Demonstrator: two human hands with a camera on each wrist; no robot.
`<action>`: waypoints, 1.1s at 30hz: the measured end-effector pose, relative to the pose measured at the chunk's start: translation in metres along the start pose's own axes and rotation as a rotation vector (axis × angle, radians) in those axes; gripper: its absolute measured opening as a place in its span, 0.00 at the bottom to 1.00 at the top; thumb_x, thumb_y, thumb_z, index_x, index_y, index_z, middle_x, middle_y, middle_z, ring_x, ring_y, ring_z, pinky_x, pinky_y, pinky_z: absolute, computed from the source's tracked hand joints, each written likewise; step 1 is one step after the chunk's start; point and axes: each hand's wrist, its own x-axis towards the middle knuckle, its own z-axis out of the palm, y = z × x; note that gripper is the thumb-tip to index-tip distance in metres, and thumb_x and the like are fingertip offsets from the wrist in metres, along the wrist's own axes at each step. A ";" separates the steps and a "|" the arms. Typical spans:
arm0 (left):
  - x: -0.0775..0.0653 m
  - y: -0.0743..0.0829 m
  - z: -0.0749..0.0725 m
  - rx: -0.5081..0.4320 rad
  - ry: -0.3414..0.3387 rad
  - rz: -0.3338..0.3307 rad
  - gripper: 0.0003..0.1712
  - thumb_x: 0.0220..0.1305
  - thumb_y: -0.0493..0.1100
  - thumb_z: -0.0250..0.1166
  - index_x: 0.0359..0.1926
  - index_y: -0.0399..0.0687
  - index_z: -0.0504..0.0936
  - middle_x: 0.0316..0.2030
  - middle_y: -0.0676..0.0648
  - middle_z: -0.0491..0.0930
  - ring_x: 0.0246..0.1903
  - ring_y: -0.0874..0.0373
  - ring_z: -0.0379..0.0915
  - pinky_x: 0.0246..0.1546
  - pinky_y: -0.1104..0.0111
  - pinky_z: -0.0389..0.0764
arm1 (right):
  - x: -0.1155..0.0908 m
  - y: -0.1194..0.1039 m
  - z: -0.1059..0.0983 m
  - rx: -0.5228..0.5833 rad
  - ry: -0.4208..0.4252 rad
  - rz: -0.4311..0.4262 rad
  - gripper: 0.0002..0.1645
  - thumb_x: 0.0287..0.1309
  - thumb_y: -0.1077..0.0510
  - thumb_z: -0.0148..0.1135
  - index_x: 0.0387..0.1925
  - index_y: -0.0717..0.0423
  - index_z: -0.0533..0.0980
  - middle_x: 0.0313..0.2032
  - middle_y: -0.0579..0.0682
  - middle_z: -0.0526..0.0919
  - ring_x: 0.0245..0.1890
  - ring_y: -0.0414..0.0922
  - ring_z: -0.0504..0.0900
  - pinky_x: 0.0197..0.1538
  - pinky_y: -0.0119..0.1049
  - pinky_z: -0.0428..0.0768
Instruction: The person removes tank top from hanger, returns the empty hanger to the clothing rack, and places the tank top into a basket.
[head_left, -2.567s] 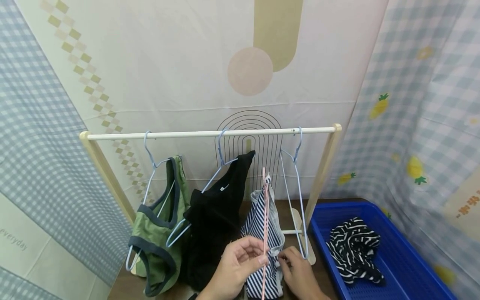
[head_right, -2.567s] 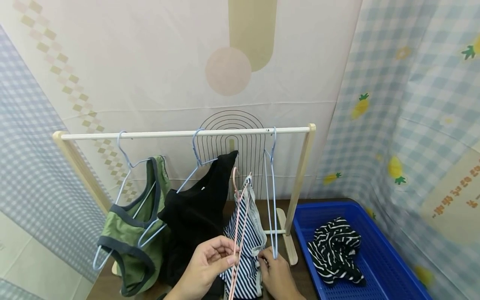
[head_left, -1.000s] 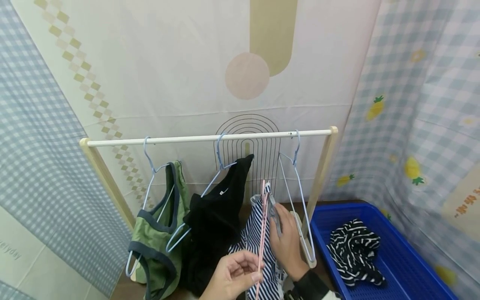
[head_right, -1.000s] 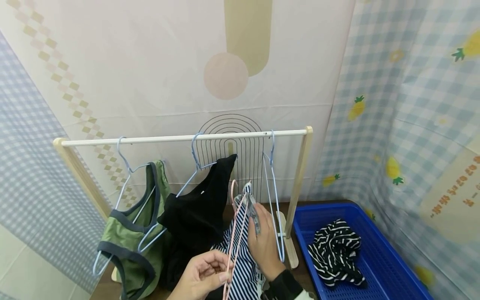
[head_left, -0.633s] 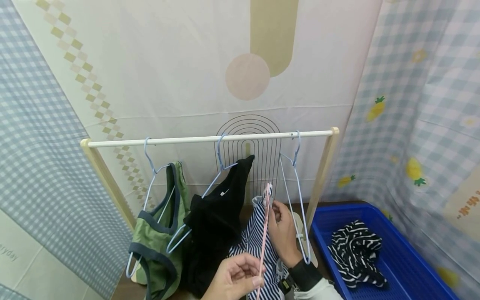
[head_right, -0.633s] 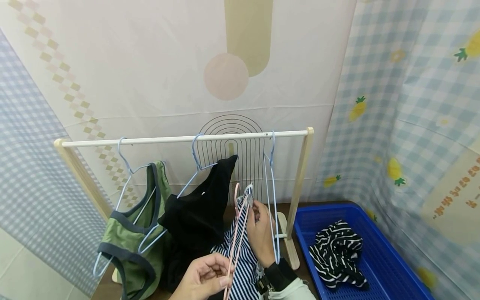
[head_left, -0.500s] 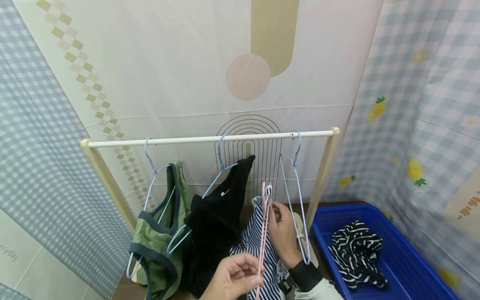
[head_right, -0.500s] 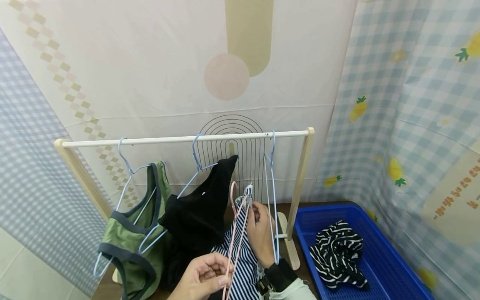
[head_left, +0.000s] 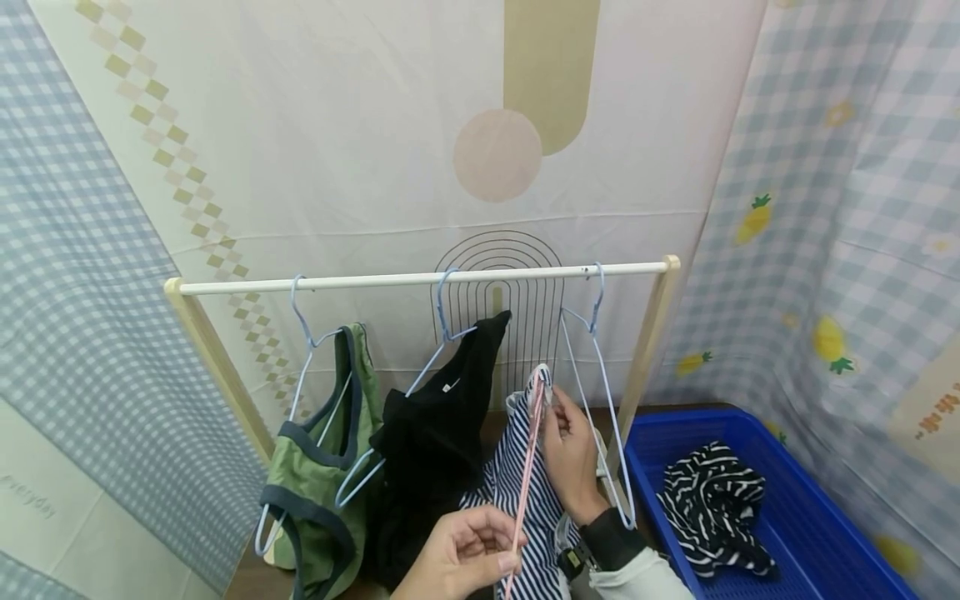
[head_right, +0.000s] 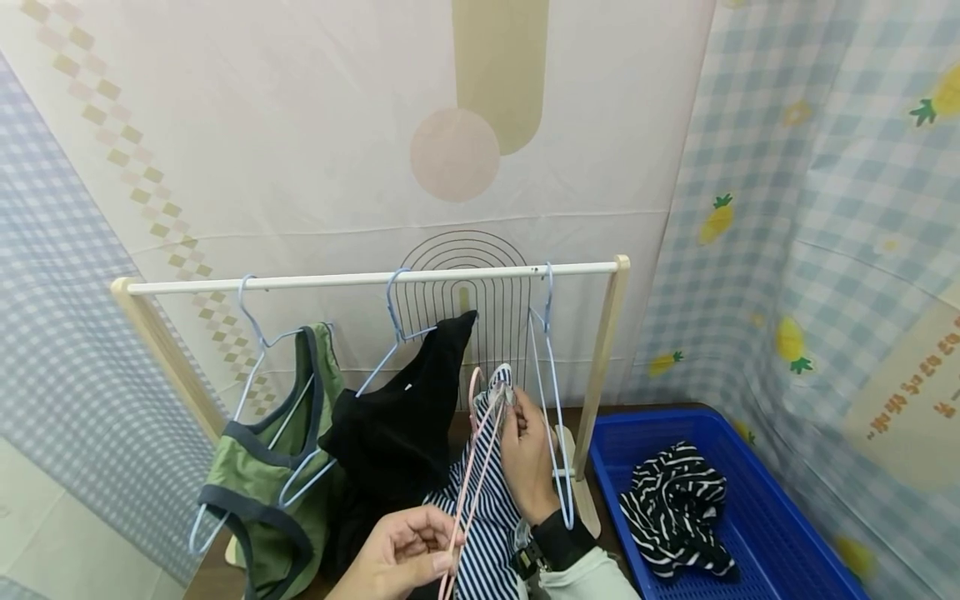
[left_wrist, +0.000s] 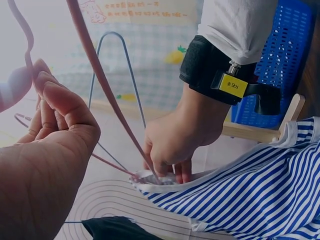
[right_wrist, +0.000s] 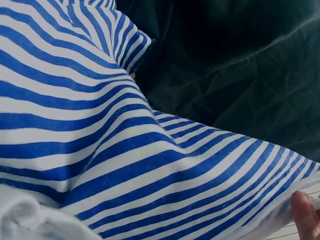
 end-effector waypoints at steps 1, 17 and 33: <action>0.000 0.001 -0.001 -0.002 0.001 -0.009 0.21 0.75 0.31 0.61 0.54 0.10 0.69 0.42 0.56 0.86 0.40 0.70 0.81 0.47 0.78 0.85 | 0.001 0.000 0.000 -0.009 0.003 0.007 0.24 0.79 0.59 0.56 0.71 0.53 0.76 0.39 0.51 0.85 0.33 0.39 0.79 0.37 0.29 0.77; -0.006 0.009 -0.003 0.019 -0.009 -0.045 0.20 0.74 0.31 0.60 0.52 0.11 0.68 0.39 0.60 0.86 0.33 0.73 0.78 0.38 0.81 0.83 | 0.015 0.010 0.008 -0.169 0.118 -0.008 0.21 0.76 0.62 0.59 0.66 0.59 0.81 0.35 0.57 0.88 0.28 0.41 0.75 0.33 0.30 0.72; 0.003 0.014 -0.010 0.046 0.063 0.008 0.20 0.71 0.30 0.63 0.52 0.11 0.71 0.40 0.57 0.86 0.38 0.70 0.80 0.43 0.77 0.85 | -0.040 0.033 -0.008 -0.278 -0.073 -0.070 0.11 0.64 0.69 0.66 0.42 0.57 0.89 0.33 0.50 0.89 0.31 0.38 0.83 0.34 0.29 0.81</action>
